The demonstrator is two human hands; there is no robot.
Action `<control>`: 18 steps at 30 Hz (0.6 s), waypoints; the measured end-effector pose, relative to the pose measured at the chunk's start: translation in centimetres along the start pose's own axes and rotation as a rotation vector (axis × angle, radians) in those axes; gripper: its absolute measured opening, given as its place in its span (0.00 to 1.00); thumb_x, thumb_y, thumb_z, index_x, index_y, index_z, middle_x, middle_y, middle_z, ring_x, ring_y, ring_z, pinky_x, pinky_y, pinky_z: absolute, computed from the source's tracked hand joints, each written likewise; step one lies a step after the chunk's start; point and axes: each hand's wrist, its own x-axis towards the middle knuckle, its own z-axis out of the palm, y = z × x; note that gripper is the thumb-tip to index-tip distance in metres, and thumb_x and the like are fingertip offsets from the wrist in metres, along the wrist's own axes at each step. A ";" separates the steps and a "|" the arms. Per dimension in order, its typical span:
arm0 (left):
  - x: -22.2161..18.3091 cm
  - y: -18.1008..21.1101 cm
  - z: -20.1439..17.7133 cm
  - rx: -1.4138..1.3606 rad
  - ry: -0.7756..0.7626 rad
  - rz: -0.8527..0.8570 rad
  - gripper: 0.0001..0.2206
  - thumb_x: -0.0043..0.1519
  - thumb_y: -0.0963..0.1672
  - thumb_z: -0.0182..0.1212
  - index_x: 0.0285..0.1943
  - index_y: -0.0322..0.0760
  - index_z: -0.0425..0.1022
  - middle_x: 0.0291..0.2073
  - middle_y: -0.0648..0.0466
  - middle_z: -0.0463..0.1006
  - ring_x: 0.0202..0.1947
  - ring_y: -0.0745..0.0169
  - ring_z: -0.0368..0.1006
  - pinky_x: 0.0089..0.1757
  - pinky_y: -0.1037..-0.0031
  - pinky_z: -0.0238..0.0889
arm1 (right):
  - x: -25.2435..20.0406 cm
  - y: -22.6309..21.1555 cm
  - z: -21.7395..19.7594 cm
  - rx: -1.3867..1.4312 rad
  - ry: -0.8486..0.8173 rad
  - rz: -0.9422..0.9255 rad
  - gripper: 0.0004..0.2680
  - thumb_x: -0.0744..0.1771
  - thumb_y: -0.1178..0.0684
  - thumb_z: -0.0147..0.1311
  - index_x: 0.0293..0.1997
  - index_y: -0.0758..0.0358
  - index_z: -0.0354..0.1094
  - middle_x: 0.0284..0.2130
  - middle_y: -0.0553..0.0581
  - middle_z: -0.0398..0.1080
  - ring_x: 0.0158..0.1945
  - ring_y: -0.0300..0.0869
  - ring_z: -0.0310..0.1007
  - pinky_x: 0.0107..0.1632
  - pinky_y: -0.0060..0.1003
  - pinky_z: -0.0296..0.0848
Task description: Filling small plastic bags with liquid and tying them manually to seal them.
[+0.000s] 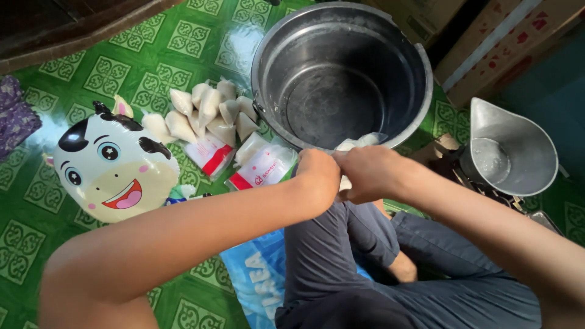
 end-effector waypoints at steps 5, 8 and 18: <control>-0.9 -0.2 0.8 -0.090 0.005 -0.011 0.14 0.60 0.41 0.43 0.46 0.45 0.77 0.38 0.64 0.77 0.38 0.63 0.72 0.29 0.66 0.58 | 0.4 -0.8 2.5 -0.109 0.100 -0.005 0.14 0.59 0.40 0.55 0.38 0.54 0.63 0.22 0.50 0.67 0.30 0.50 0.73 0.31 0.48 0.71; -2.3 -0.3 0.5 -0.067 0.040 -0.001 0.14 0.61 0.41 0.44 0.46 0.44 0.77 0.40 0.63 0.78 0.40 0.61 0.73 0.31 0.65 0.58 | 0.1 -1.3 3.8 -0.204 0.181 -0.001 0.07 0.59 0.46 0.51 0.31 0.54 0.62 0.18 0.48 0.63 0.24 0.48 0.70 0.26 0.46 0.68; -4.7 -1.3 3.0 0.051 0.650 0.099 0.05 0.57 0.40 0.55 0.34 0.45 0.76 0.23 0.61 0.77 0.26 0.60 0.74 0.31 0.65 0.57 | -1.3 -0.7 4.4 -0.372 0.191 -0.104 0.05 0.61 0.54 0.43 0.22 0.56 0.59 0.08 0.50 0.59 0.18 0.52 0.72 0.20 0.46 0.68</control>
